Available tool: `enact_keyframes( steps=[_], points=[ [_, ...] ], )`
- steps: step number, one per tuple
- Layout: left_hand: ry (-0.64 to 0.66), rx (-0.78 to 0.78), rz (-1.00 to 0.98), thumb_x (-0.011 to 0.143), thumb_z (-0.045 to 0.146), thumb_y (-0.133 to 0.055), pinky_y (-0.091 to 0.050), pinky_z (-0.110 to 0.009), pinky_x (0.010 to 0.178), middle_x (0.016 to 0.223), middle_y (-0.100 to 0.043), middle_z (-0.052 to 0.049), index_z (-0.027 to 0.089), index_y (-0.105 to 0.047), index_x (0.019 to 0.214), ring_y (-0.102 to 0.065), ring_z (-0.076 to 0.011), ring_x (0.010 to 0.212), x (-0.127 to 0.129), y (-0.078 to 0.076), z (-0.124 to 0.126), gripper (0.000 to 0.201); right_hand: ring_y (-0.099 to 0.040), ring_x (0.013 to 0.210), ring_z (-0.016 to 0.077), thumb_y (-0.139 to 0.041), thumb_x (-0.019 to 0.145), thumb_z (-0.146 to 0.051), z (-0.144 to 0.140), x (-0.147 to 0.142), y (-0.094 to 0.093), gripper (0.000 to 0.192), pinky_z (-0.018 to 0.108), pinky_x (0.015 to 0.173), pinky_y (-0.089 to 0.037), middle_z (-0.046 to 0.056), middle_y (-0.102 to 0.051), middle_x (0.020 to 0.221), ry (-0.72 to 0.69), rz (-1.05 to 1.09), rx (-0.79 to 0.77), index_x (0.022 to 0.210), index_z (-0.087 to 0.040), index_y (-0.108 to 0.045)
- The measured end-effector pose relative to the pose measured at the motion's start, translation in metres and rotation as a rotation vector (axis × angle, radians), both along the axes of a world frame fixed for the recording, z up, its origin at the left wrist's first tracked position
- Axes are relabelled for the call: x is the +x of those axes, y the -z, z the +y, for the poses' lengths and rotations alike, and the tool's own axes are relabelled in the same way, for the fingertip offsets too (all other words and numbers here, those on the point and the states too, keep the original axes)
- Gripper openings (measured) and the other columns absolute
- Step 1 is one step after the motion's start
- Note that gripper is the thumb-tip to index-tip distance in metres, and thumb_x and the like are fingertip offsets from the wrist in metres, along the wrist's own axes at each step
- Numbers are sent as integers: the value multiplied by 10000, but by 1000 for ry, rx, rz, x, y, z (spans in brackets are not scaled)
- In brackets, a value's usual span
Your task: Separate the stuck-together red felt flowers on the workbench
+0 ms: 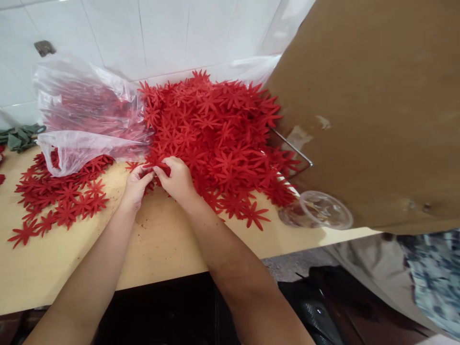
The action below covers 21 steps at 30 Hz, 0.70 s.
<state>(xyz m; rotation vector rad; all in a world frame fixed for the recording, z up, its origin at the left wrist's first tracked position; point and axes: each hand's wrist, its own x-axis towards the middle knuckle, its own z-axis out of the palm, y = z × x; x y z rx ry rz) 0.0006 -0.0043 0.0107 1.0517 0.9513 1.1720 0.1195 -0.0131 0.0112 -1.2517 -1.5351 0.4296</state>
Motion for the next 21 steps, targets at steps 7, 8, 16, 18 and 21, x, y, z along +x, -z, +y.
enact_keyframes(
  steps=[7,8,16,18,21],
  points=[
    [34,21,-32,633,279,-664,-401,-200,587,695,-572,33,179,-579,836,-492,-52,566,1,-1,-3,242,-416,532,98,-494,766,-376,2,6,2,245,249,554,-352,-21,-484,551,32,134,-111,619,-180,-498],
    [26,15,-36,640,298,-661,-396,-199,577,704,-577,30,178,-585,837,-490,-51,560,1,-1,-3,243,-396,521,93,-492,767,-396,2,6,1,267,247,546,-339,-26,-464,536,41,122,-113,609,-181,-489],
    [-19,-13,-79,630,311,-672,-404,-192,598,681,-593,27,169,-605,765,-507,-63,605,0,0,-2,207,-417,560,97,-467,772,-458,1,-1,2,316,248,578,-371,-22,-458,568,-157,136,-195,608,-188,-447],
    [-78,-24,-105,621,257,-666,-405,-188,611,667,-588,37,165,-595,746,-507,-58,604,-1,1,1,171,-483,625,111,-497,749,-453,2,-1,2,277,263,639,-417,-5,-530,645,-272,200,-217,676,-186,-488],
    [-144,-50,-153,618,212,-640,-403,-190,605,666,-590,42,160,-579,748,-507,-52,581,-3,3,4,152,-559,774,143,-557,705,-420,4,0,2,257,309,776,-445,28,-609,781,-392,269,-226,790,-178,-545]
  ],
)
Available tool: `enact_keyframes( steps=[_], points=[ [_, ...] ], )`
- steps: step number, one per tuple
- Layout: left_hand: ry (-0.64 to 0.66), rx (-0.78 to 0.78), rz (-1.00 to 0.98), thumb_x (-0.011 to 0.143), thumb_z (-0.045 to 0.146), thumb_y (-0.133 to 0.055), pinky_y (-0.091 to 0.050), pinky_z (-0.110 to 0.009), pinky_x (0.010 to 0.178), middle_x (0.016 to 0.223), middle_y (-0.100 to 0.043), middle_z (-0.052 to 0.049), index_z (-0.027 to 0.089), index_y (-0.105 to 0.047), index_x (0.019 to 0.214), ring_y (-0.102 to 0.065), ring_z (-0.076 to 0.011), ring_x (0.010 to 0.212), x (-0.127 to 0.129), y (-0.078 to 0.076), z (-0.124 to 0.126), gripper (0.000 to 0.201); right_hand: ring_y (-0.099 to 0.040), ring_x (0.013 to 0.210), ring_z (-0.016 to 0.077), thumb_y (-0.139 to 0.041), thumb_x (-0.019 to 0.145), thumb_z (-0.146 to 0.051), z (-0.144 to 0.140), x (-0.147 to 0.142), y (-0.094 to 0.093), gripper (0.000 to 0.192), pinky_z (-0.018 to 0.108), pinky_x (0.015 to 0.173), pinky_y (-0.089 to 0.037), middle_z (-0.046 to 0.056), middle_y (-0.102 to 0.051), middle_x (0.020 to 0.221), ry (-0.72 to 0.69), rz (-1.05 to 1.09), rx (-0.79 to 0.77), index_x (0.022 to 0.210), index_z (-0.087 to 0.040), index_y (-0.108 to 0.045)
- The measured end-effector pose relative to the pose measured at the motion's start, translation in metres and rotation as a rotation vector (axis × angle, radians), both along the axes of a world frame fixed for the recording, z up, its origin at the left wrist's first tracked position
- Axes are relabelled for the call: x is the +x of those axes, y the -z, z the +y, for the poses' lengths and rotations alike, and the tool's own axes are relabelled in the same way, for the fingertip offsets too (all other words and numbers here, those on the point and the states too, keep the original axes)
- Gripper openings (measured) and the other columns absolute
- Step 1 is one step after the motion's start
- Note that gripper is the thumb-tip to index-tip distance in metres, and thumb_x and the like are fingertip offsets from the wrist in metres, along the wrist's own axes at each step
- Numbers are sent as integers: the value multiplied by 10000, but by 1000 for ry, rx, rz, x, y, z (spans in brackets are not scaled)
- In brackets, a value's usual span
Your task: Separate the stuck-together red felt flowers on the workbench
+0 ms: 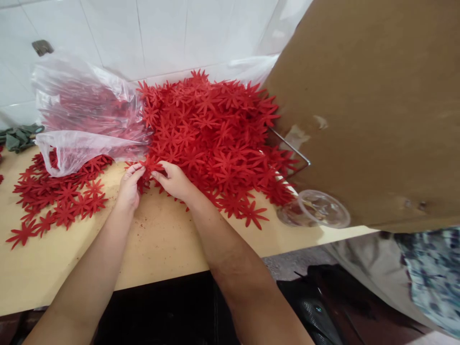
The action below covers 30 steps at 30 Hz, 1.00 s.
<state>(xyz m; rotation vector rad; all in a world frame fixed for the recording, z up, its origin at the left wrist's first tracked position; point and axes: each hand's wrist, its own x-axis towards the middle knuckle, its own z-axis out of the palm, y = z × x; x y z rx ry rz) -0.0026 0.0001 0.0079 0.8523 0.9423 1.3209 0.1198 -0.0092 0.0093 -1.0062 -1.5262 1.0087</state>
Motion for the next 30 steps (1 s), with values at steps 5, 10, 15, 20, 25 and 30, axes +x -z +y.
enact_keyframes(
  steps=[5,10,15,20,25,30],
  points=[
    [-9,-54,-9,626,229,-631,-374,-186,520,626,-565,49,163,-554,770,-481,-51,512,2,-1,-2,176,-562,727,139,-545,718,-430,0,1,0,261,319,760,-452,30,-624,753,53,0,-7,740,-171,-570],
    [-29,-69,-21,644,253,-624,-325,-175,439,602,-528,56,171,-524,772,-453,-42,459,1,-4,-3,182,-510,610,110,-573,689,-467,-5,4,-9,296,272,632,-435,-1,-563,639,56,7,-30,659,-174,-545],
    [-198,-129,-75,637,243,-629,-328,-170,424,573,-492,75,185,-482,748,-460,-41,453,-16,-5,8,193,-478,597,103,-572,691,-497,0,20,-8,314,256,580,-425,-6,-514,632,284,40,32,674,-189,-509],
    [-73,-53,1,600,242,-668,-336,-164,423,569,-501,76,177,-497,731,-461,-34,452,-12,-5,4,224,-537,932,206,-503,741,-515,15,33,10,561,373,733,-481,155,-483,1125,671,-104,191,1172,-166,-415],
    [50,1,134,592,240,-684,-346,-173,473,565,-514,68,166,-518,729,-441,-31,471,3,-7,-6,228,-379,1188,292,-461,788,-469,3,21,1,523,507,962,-326,187,-427,1247,821,-459,388,1203,-152,-448],
    [84,-8,162,608,319,-688,-304,-186,453,518,-470,76,167,-517,718,-396,-36,439,5,-6,-5,253,-559,894,200,-425,822,-446,-9,5,-11,339,377,847,-426,95,-635,906,506,-308,292,905,-178,-614]
  ],
)
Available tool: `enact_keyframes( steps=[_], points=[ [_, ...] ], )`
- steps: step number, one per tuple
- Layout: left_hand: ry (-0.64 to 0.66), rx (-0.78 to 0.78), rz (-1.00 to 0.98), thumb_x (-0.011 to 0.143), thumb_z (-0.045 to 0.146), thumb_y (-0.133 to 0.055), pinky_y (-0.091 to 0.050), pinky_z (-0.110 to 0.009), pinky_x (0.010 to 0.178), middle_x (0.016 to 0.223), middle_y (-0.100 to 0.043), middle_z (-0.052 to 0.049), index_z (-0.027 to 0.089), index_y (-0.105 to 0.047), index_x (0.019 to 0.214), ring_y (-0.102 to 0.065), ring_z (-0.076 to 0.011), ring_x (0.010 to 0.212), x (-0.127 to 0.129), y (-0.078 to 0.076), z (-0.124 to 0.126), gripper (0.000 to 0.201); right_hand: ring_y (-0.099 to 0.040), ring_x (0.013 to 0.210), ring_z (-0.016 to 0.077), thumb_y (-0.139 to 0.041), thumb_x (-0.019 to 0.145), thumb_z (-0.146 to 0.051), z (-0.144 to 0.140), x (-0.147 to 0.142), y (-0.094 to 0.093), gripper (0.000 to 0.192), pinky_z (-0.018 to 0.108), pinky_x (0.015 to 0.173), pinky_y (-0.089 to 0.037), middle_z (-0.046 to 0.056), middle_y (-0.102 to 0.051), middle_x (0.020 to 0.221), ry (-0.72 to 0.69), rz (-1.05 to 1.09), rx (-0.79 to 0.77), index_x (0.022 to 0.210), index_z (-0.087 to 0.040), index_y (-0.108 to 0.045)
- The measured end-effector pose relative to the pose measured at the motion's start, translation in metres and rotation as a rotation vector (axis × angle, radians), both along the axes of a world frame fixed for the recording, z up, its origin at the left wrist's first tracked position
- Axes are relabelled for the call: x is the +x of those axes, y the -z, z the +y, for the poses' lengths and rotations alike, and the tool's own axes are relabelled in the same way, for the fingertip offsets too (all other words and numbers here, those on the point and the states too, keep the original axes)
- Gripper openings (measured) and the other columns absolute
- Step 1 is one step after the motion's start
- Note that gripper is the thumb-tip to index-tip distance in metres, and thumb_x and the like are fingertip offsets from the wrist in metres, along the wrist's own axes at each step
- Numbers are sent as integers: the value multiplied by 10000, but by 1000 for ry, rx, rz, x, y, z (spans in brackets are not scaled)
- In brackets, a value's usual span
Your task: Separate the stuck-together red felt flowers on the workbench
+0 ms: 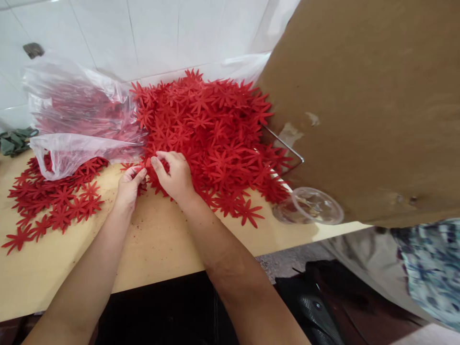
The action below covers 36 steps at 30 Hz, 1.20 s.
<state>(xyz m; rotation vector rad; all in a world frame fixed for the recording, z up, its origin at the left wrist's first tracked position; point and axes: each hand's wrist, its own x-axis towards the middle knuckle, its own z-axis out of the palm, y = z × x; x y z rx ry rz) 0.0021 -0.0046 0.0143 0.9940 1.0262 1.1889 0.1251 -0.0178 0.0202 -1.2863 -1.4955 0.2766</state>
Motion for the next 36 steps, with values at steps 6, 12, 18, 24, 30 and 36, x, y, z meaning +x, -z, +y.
enact_keyframes(
  steps=[6,12,18,24,30,36],
  points=[
    [-11,47,8,640,405,-662,-283,-189,452,495,-448,63,168,-483,632,-379,-42,449,1,4,0,297,-531,621,125,-547,721,-420,5,-5,5,250,266,601,-425,20,-602,683,-336,274,-279,707,-172,-571],
    [19,53,-11,599,393,-695,-304,-190,477,503,-456,68,170,-477,633,-376,-40,455,3,2,-2,314,-379,501,88,-510,746,-376,6,-2,4,261,249,509,-327,-31,-424,513,-176,260,-211,578,-178,-490],
    [0,28,-45,622,358,-676,-298,-198,449,482,-449,68,175,-477,654,-378,-50,426,-1,5,1,272,-517,656,148,-422,807,-395,15,28,11,252,307,637,-433,51,-557,711,234,254,-45,787,-170,-533],
    [25,18,-51,593,307,-690,-338,-191,495,574,-535,47,156,-541,725,-448,-50,498,0,5,0,250,-393,1158,309,-505,748,-476,11,33,3,570,529,937,-317,181,-449,1244,484,-191,130,1205,-141,-445],
    [57,38,-50,613,335,-677,-304,-188,465,510,-471,66,163,-519,671,-394,-42,450,1,6,3,241,-577,843,187,-493,786,-377,0,0,-1,271,357,812,-443,83,-655,868,-78,-142,-36,886,-162,-626],
    [8,42,-56,651,315,-651,-334,-172,502,563,-504,54,159,-530,721,-434,-38,501,2,6,1,210,-525,600,119,-526,740,-296,7,-3,8,151,259,584,-412,21,-608,680,-237,160,-202,738,-157,-583]
  ],
)
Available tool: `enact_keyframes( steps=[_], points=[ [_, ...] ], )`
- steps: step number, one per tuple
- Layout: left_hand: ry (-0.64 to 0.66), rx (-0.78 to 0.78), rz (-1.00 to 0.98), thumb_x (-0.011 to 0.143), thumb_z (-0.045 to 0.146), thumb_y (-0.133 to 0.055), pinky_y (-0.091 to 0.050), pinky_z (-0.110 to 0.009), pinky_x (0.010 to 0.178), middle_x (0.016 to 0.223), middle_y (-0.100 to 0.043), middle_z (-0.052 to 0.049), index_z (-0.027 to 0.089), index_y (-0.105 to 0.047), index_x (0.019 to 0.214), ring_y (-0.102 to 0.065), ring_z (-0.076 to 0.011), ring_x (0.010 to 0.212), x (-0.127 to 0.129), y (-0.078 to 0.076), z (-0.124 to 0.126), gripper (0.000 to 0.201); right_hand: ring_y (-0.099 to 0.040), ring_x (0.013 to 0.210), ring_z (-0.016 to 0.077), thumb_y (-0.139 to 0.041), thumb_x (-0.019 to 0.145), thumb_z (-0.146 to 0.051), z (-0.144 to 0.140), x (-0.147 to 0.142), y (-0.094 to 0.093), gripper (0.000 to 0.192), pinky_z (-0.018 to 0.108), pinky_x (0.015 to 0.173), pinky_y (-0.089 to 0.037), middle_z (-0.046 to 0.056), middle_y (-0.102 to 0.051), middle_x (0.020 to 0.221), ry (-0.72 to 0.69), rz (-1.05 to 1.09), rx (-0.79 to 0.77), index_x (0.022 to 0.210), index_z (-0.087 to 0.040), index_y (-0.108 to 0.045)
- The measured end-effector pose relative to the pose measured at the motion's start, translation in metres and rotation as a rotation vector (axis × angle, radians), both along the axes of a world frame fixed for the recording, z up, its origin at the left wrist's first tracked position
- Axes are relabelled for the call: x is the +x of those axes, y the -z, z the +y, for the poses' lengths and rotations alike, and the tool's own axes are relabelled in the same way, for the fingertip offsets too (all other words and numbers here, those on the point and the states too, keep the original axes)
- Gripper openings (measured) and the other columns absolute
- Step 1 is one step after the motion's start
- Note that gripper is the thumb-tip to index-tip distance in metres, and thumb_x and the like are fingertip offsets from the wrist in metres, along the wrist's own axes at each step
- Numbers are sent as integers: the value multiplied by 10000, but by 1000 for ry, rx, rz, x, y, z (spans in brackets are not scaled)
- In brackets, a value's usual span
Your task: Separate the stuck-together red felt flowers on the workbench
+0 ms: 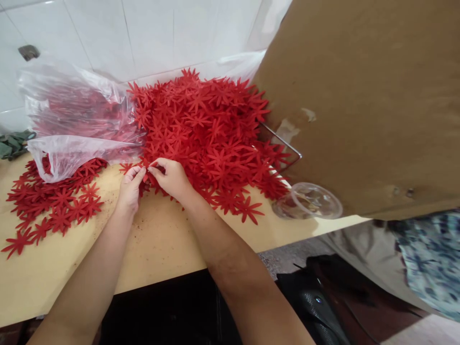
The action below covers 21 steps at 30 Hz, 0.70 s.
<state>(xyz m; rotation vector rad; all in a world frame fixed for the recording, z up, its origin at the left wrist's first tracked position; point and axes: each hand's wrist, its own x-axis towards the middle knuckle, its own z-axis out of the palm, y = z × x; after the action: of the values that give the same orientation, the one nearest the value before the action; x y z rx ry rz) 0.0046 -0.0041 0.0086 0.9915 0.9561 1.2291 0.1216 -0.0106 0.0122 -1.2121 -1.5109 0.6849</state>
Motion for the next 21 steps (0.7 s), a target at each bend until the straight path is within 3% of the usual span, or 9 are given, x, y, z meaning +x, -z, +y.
enact_keyframes(
  steps=[4,8,11,14,18,21],
  points=[
    [-26,-26,-19,694,328,-611,-331,-182,466,607,-520,40,169,-554,814,-447,-51,493,-2,-2,-1,207,-374,498,78,-489,774,-319,3,11,-1,224,235,509,-299,-45,-419,520,159,55,50,601,-182,-450],
    [-25,-35,-57,717,359,-586,-322,-188,447,627,-525,26,169,-575,802,-457,-60,496,-5,-1,0,208,-259,485,66,-450,802,-384,2,15,-3,370,246,489,-212,-60,-258,498,266,45,62,522,-200,-292],
    [47,-28,-57,691,389,-615,-338,-194,474,666,-550,20,174,-594,824,-470,-60,518,-3,-1,-2,254,-240,480,63,-455,793,-392,0,11,-4,391,244,482,-208,-64,-228,496,206,55,32,508,-204,-264],
    [101,-2,-65,644,391,-663,-366,-194,538,664,-557,28,172,-589,787,-471,-54,546,1,-2,-4,272,-286,488,63,-515,747,-363,-1,5,-6,331,234,487,-251,-64,-289,510,92,66,28,525,-198,-333],
    [9,40,-30,634,343,-675,-365,-183,578,602,-539,41,157,-576,683,-456,-47,560,4,-3,-4,216,-378,535,74,-558,700,-369,-3,1,-9,239,234,519,-320,-42,-414,573,-37,145,-41,601,-177,-455],
    [-18,45,1,660,309,-652,-349,-180,551,554,-514,47,153,-576,650,-436,-46,535,4,-4,-4,173,-347,520,67,-557,704,-413,-5,1,-12,294,232,507,-299,-50,-384,548,-92,181,-84,570,-178,-442]
  ],
)
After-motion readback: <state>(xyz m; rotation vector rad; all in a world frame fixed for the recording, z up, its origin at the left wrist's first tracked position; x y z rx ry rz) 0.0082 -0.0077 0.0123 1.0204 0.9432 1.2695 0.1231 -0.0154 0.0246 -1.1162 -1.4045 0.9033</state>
